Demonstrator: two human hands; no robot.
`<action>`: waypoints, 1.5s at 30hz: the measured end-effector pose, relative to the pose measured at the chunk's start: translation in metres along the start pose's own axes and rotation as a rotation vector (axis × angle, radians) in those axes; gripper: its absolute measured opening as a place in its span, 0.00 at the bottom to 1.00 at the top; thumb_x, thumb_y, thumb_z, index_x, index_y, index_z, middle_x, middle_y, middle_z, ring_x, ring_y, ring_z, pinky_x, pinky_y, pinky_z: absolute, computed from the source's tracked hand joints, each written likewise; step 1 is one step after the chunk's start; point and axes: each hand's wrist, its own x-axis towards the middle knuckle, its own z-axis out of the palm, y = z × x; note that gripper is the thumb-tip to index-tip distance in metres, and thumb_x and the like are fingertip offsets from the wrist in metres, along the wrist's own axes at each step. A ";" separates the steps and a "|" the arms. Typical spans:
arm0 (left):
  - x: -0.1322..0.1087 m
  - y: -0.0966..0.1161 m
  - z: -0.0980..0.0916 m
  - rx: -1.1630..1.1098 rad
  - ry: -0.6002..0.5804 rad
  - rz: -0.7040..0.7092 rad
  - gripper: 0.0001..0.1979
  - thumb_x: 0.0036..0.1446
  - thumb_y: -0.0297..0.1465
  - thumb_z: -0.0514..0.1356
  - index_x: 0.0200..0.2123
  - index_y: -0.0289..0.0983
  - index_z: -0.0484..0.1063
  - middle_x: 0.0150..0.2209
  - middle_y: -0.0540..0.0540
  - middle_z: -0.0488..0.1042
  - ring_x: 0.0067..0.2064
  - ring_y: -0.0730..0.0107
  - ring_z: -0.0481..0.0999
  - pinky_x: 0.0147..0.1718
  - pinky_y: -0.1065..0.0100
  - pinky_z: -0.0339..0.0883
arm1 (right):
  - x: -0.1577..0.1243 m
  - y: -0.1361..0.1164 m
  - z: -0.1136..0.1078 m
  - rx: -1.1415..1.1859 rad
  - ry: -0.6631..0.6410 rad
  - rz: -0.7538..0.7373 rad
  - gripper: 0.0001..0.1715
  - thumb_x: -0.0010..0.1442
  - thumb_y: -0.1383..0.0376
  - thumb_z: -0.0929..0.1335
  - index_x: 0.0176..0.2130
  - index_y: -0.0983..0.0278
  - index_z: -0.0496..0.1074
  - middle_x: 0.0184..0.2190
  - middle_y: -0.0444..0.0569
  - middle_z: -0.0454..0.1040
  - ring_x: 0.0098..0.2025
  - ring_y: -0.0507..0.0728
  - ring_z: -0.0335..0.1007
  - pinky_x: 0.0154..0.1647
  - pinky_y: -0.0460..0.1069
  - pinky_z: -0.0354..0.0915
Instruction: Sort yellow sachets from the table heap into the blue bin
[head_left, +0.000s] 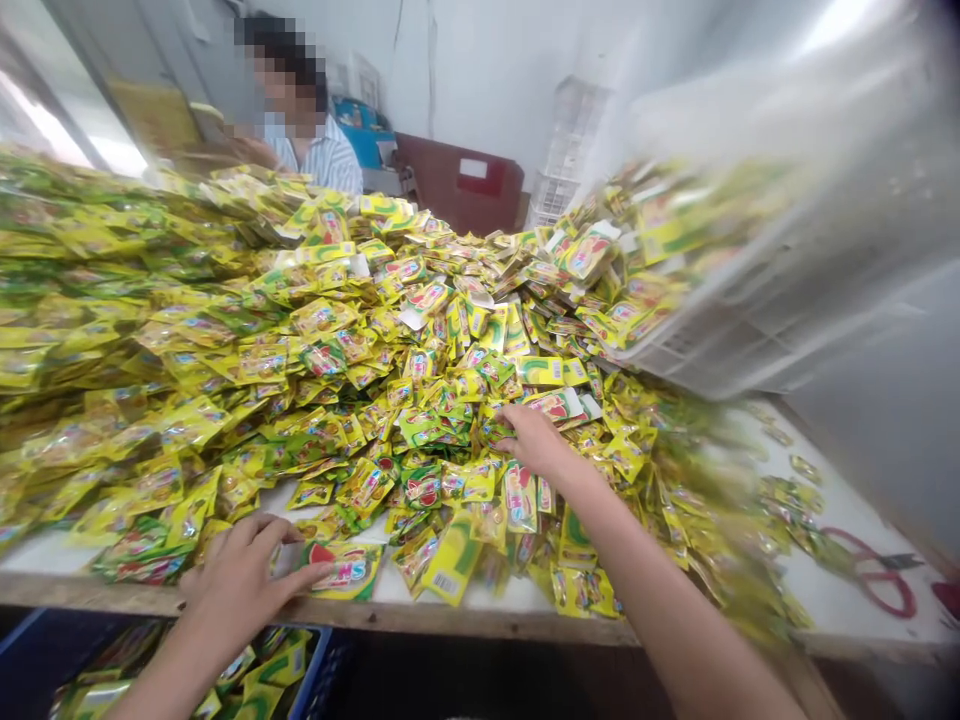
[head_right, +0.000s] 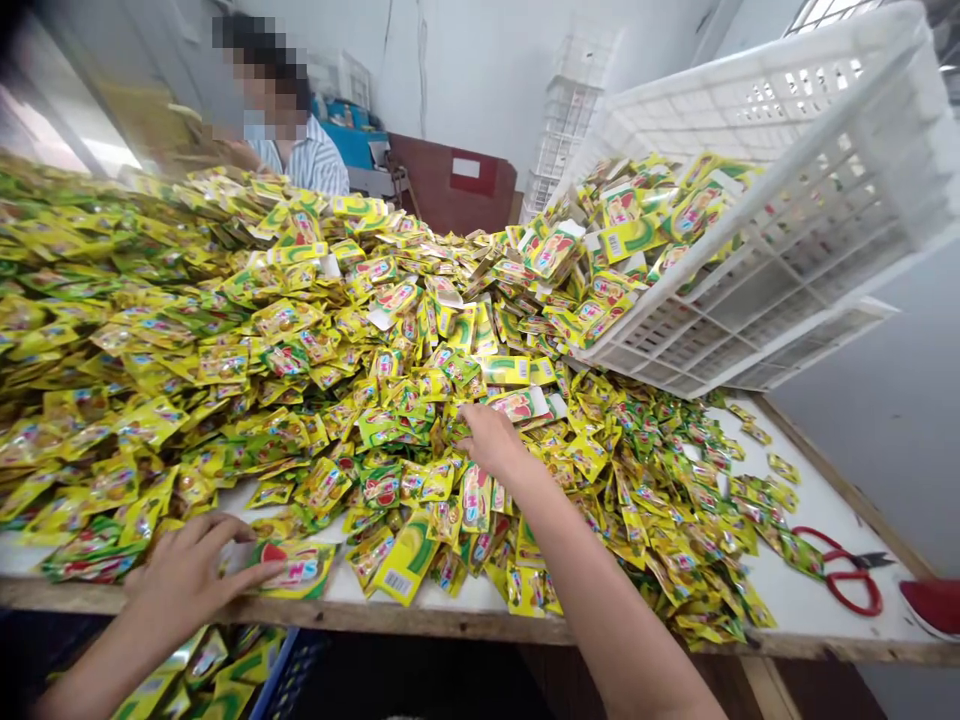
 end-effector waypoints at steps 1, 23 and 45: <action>-0.004 0.001 -0.001 -0.038 -0.029 0.020 0.26 0.40 0.54 0.65 0.32 0.38 0.72 0.40 0.42 0.74 0.45 0.47 0.72 0.43 0.57 0.65 | -0.001 0.001 -0.001 0.030 0.005 -0.009 0.17 0.48 0.69 0.76 0.38 0.63 0.72 0.34 0.45 0.72 0.35 0.54 0.67 0.35 0.47 0.58; -0.043 0.237 0.077 -1.104 -0.399 0.191 0.21 0.50 0.36 0.67 0.49 0.40 0.72 0.44 0.47 0.78 0.46 0.59 0.76 0.47 0.64 0.70 | -0.153 -0.039 -0.001 0.565 0.367 0.117 0.14 0.58 0.73 0.68 0.44 0.60 0.73 0.40 0.46 0.74 0.43 0.55 0.69 0.46 0.48 0.64; -0.056 0.216 0.069 -1.251 -0.474 0.061 0.18 0.55 0.35 0.64 0.50 0.43 0.74 0.50 0.47 0.78 0.51 0.59 0.75 0.51 0.63 0.68 | -0.157 -0.052 0.018 0.264 0.104 -0.012 0.07 0.63 0.63 0.67 0.35 0.58 0.76 0.49 0.51 0.70 0.55 0.63 0.60 0.53 0.58 0.61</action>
